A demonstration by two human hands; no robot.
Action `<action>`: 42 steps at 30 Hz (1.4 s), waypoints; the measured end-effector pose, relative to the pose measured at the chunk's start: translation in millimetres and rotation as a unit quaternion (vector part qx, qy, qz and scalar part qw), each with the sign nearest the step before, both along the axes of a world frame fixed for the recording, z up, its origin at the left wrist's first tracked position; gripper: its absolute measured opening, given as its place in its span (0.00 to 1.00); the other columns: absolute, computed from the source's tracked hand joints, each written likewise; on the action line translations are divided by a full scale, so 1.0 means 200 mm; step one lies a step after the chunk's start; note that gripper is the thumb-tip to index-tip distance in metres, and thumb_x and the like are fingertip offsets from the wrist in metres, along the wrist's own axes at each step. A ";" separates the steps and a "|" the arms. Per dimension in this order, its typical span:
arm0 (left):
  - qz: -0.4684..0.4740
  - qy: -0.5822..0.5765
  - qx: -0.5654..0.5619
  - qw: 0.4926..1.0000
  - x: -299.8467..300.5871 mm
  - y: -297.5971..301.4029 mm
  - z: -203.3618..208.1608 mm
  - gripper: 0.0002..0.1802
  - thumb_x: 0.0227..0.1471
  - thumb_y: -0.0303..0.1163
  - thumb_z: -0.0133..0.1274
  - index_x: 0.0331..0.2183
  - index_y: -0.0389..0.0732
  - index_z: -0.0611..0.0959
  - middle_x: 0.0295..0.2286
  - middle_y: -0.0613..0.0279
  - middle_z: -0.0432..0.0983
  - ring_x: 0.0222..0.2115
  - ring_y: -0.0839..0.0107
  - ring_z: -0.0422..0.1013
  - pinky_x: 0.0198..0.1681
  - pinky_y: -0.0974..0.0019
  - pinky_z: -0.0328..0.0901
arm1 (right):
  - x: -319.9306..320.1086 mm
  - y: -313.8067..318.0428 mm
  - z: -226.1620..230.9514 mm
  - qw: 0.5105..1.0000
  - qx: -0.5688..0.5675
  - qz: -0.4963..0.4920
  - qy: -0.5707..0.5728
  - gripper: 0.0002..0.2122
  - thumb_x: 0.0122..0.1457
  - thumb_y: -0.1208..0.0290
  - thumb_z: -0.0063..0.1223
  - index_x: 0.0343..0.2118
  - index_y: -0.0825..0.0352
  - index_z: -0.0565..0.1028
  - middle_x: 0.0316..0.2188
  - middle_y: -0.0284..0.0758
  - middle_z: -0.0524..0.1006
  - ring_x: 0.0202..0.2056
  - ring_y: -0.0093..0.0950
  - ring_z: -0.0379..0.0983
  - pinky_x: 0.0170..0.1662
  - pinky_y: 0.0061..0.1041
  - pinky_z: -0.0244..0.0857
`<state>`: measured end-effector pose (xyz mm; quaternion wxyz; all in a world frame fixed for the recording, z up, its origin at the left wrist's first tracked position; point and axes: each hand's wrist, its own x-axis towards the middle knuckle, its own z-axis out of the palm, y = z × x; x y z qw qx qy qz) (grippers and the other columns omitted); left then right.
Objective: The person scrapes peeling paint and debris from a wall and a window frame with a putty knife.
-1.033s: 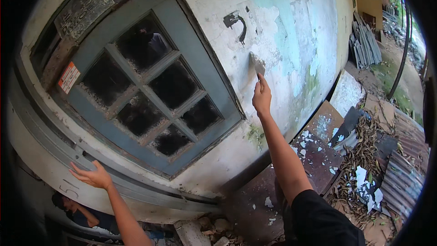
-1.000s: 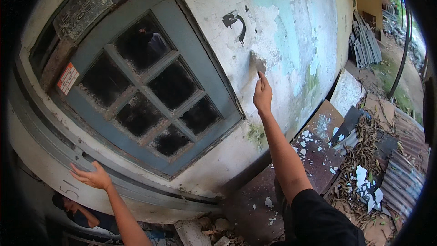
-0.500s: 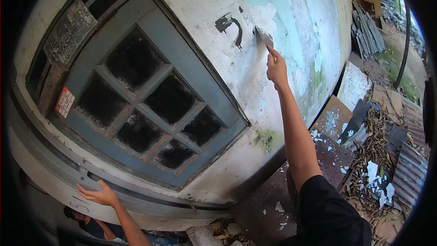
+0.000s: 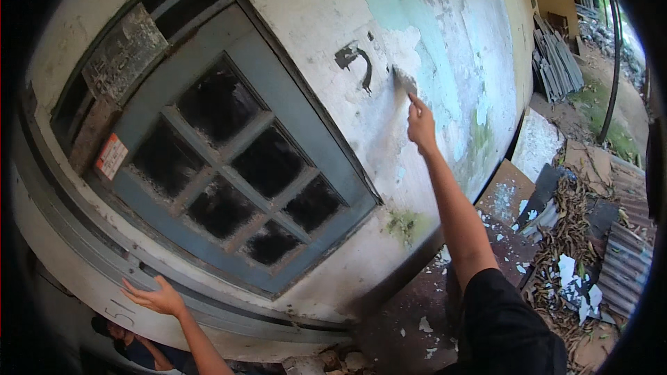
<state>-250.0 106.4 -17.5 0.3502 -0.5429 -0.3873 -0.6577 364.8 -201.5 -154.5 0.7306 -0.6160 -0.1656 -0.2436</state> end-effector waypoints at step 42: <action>0.023 0.016 -0.006 1.000 -0.05 0.06 -0.01 0.46 0.46 0.39 0.60 0.63 0.53 0.57 0.62 0.52 0.49 0.60 0.51 0.54 0.59 0.48 0.55 | -0.50 0.06 -0.01 0.985 -0.027 0.125 0.119 0.20 0.64 0.68 0.37 0.59 0.61 0.66 0.25 0.42 0.76 0.19 0.27 0.73 0.27 0.30 0.69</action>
